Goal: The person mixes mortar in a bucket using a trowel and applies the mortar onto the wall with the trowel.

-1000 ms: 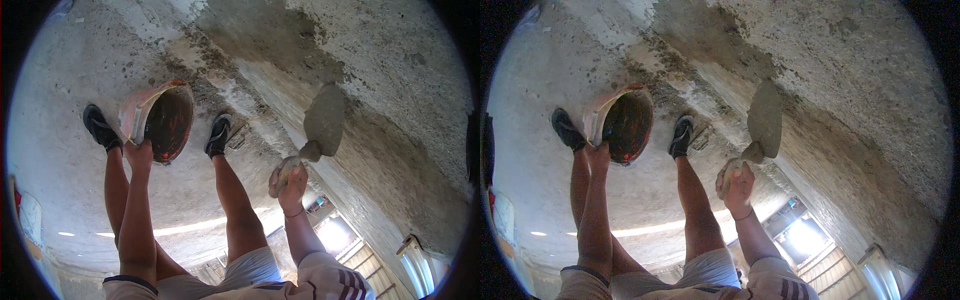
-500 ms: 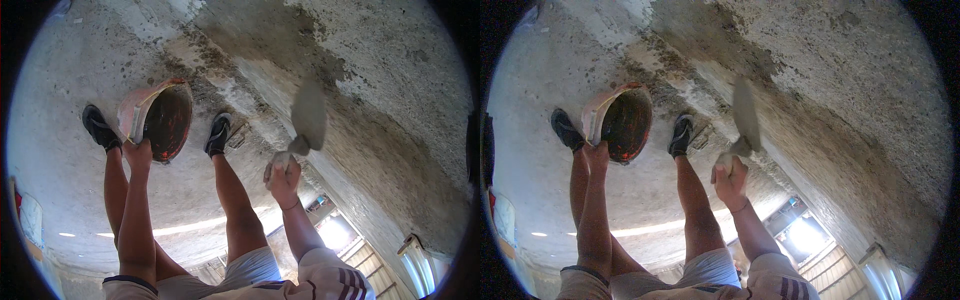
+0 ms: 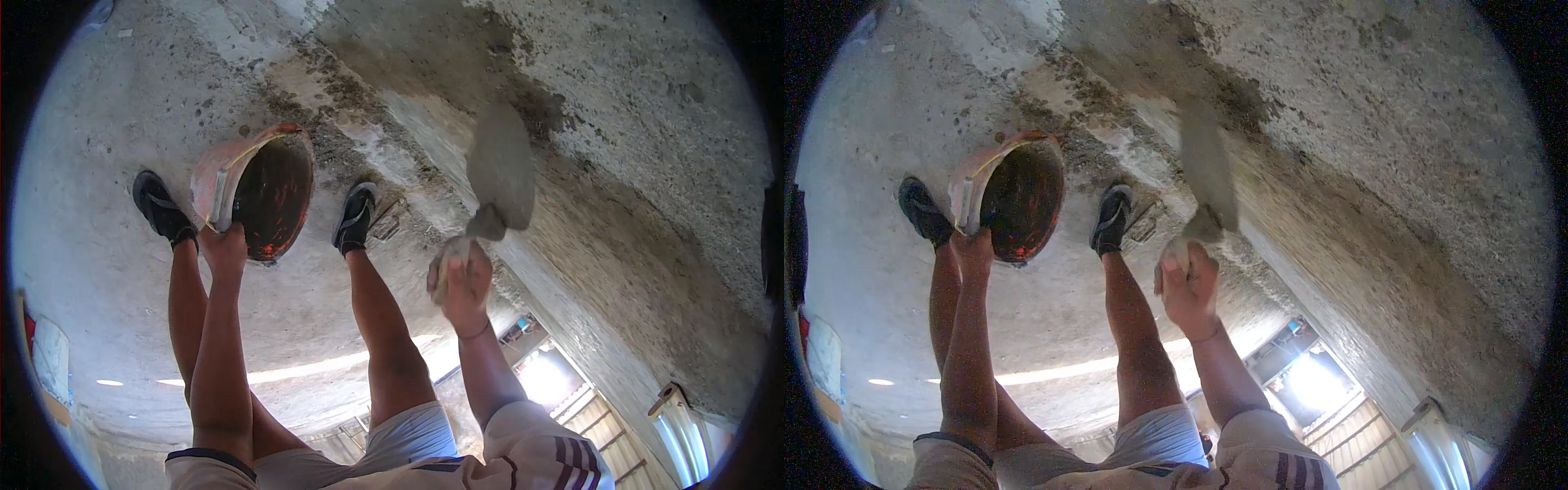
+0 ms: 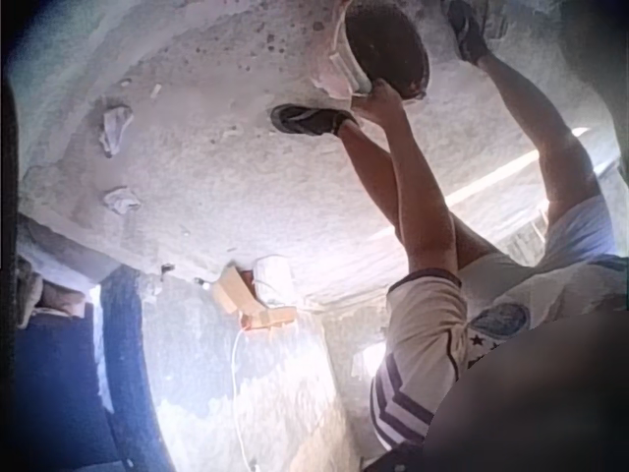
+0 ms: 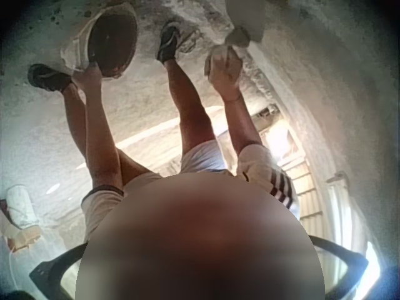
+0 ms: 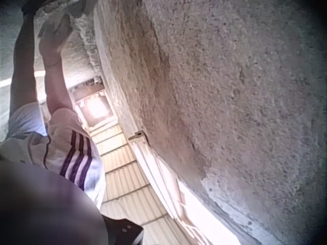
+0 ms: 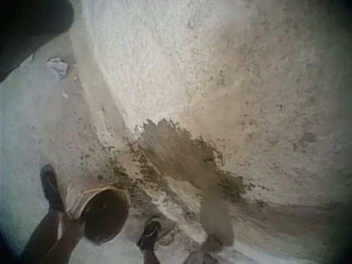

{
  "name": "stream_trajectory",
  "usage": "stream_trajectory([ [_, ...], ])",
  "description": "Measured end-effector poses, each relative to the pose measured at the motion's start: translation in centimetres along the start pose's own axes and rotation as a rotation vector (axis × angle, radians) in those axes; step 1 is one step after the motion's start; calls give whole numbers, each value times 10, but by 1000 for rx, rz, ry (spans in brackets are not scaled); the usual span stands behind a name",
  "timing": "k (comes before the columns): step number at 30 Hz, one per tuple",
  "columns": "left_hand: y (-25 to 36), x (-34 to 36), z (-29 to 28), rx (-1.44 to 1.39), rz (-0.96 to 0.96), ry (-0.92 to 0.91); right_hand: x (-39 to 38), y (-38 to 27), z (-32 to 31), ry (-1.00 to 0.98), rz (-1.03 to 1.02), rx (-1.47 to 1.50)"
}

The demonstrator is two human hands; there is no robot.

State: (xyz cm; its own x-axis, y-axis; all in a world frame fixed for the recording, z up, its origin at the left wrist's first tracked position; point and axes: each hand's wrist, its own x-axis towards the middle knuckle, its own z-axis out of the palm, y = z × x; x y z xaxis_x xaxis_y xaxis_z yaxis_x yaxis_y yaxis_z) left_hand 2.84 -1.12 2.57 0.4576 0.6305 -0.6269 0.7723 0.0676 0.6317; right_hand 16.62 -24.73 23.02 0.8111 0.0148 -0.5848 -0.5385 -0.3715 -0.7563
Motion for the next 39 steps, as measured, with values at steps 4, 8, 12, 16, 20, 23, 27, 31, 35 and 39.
stream_trajectory([
  [4, -27, 10, -2, 6, -107, -60, 21, 1, 0, 14, -104, -63],
  [8, -36, 12, 6, 88, 281, 124, -15, 16, -3, 162, 100, 173],
  [12, -14, 6, 2, 125, 58, -28, -9, 12, -4, 75, -33, 117],
  [16, -1, 3, 0, 17, -44, -20, 20, 6, 0, 47, -82, -161],
  [20, -18, 10, 3, 56, 205, 86, -14, 26, 5, 180, 88, 195],
  [23, -12, 4, 2, 138, 7, 27, -36, 32, 9, 199, 177, 182],
  [27, 1, 3, 4, -122, -86, -2, -1, 21, 0, -59, -132, -185],
  [31, -19, 8, 0, -73, -81, -55, 11, 25, 6, 203, -27, 82],
  [35, -19, 10, 2, -43, -64, -57, -18, 49, 1, 298, 53, 221],
  [39, -9, 6, 3, -15, 59, 40, -12, 53, -2, 175, -117, 19],
])
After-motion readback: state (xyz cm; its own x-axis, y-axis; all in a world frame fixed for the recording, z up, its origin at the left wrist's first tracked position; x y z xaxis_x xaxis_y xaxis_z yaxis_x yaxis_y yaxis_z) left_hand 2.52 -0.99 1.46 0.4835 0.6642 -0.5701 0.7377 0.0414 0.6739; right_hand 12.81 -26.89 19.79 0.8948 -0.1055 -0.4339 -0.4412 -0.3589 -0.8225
